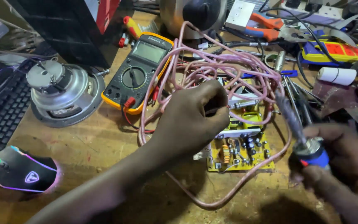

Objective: Soldering wires and components onto a circuit board on a cluttered workbench.

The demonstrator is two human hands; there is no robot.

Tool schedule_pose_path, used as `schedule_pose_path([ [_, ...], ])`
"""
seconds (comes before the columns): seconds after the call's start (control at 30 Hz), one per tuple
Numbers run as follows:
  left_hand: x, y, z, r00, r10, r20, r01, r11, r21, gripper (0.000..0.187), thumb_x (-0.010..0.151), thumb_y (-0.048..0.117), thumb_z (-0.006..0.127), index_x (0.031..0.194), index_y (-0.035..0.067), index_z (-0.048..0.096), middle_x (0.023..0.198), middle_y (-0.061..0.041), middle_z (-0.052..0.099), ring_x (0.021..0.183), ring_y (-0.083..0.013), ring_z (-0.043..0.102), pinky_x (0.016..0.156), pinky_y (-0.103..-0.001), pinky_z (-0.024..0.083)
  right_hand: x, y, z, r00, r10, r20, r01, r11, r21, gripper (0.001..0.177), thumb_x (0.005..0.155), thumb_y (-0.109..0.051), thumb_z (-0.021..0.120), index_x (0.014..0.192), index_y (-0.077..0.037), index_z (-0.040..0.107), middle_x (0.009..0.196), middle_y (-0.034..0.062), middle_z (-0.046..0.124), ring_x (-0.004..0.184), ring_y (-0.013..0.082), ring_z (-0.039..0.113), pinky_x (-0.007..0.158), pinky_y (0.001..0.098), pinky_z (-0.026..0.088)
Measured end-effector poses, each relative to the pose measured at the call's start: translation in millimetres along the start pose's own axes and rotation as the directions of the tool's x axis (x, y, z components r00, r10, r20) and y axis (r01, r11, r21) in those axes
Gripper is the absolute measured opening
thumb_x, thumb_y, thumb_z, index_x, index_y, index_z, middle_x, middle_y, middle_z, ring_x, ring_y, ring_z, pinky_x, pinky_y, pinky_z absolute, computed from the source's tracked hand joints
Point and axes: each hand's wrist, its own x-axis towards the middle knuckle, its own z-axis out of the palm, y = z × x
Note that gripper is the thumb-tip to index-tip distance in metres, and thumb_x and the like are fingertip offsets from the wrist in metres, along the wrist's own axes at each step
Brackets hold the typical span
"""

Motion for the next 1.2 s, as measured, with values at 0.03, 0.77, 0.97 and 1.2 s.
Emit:
schedule_pose_path([
  [0.03, 0.8, -3.2, 0.5, 1.0, -0.003, -0.002, 0.003, 1.0, -0.001, 0.008, 0.09, 0.008, 0.067, 0.084, 0.01, 0.063, 0.067, -0.001, 0.062, 0.06, -0.01, 0.051, 0.053, -0.03, 0.039, -1.6, 1.5, 2.7, 1.0, 0.001, 0.004, -0.001, 1.0, -0.001, 0.053, 0.091, -0.016, 0.062, 0.143, -0.007, 0.058, 0.067, 0.0176, 0.077, 0.048, 0.0182, 0.06, 0.043, 0.029, 0.043],
  [0.77, 0.1, -13.7, 5.6, 0.998, -0.022, -0.05, 0.025, 0.998, 0.055, 0.016, 0.086, 0.01, 0.068, 0.077, 0.013, 0.056, 0.067, 0.001, 0.063, 0.06, -0.0103, 0.052, 0.055, -0.034, 0.038, 11.1, -68.4, 39.8, 0.877, 0.443, -0.184, -0.437, 0.578, -0.69, 0.052, 0.079, -0.05, 0.083, 0.129, -0.047, 0.07, 0.105, -0.0142, 0.095, 0.103, 0.0064, 0.089, 0.084, 0.0334, 0.064],
  [0.97, 0.1, -15.1, 5.0, 0.999, -0.018, -0.047, 0.02, 0.999, 0.039, 0.012, 0.085, 0.01, 0.067, 0.079, 0.014, 0.058, 0.065, 0.001, 0.061, 0.06, -0.0108, 0.051, 0.055, -0.035, 0.036, 12.4, -69.1, 44.3, 0.88, 0.435, -0.191, -0.424, 0.539, -0.728, 0.043, 0.084, -0.053, 0.082, 0.126, -0.047, 0.072, 0.069, 0.0025, 0.082, 0.06, 0.0215, 0.072, 0.068, 0.0345, 0.051],
  [1.2, -1.4, -16.6, 6.1, 0.999, 0.001, -0.033, -0.001, 1.0, 0.004, 0.014, 0.088, 0.007, 0.067, 0.08, 0.013, 0.058, 0.061, 0.0, 0.056, 0.056, -0.0103, 0.044, 0.052, -0.034, 0.031, 12.5, -78.4, 47.2, 0.866, 0.462, -0.19, -0.449, 0.555, -0.7, 0.033, 0.09, -0.053, 0.079, 0.122, -0.044, 0.075, 0.055, 0.0104, 0.063, 0.056, 0.0235, 0.06, 0.064, 0.0362, 0.044],
])
